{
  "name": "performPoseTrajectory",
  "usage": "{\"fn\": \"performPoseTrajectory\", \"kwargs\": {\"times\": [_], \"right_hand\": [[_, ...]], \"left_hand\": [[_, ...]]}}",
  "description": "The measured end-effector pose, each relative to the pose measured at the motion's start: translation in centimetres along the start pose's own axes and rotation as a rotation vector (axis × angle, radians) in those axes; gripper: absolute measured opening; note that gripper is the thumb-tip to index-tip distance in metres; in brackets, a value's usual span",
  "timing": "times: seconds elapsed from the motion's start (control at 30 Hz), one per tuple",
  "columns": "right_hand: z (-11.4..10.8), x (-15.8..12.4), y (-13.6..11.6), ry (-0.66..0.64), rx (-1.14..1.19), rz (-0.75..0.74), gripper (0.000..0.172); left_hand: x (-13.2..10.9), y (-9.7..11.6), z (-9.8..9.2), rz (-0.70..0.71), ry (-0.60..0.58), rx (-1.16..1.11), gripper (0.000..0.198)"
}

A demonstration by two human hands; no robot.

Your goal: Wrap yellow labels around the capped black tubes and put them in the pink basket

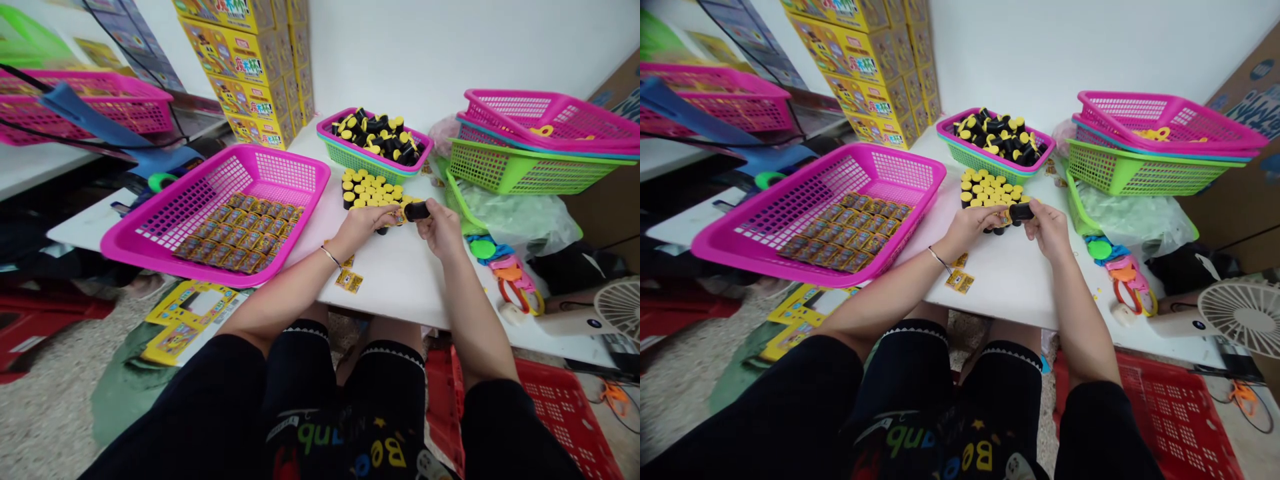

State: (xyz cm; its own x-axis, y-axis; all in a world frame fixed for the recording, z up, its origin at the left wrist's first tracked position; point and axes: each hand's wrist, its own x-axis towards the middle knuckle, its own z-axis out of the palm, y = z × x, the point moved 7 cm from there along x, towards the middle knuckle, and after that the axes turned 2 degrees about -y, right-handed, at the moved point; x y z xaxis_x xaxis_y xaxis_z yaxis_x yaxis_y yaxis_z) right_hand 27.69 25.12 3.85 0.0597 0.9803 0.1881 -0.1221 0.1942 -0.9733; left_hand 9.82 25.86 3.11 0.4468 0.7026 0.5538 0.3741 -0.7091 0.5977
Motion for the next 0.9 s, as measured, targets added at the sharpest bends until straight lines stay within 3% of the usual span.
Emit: {"fn": "performPoseTrajectory", "kwargs": {"times": [0.47, 0.67, 0.8, 0.9], "right_hand": [[0.2, -0.1, 0.2, -0.056, 0.007, 0.032, 0.056], [0.3, -0.5, -0.8, -0.086, -0.184, -0.065, 0.048], [0.3, -0.6, -1.3, -0.035, -0.2, -0.131, 0.049], [0.1, -0.4, -1.3, -0.03, -0.146, -0.166, 0.05]], "left_hand": [[-0.4, 0.5, -0.7, 0.151, 0.103, 0.042, 0.037], [-0.3, 0.7, 0.2, 0.203, -0.025, 0.003, 0.046], [0.3, 0.0, 1.2, 0.06, -0.085, -0.145, 0.037], [0.5, -0.8, 1.8, -0.078, -0.067, -0.308, 0.051]]}}
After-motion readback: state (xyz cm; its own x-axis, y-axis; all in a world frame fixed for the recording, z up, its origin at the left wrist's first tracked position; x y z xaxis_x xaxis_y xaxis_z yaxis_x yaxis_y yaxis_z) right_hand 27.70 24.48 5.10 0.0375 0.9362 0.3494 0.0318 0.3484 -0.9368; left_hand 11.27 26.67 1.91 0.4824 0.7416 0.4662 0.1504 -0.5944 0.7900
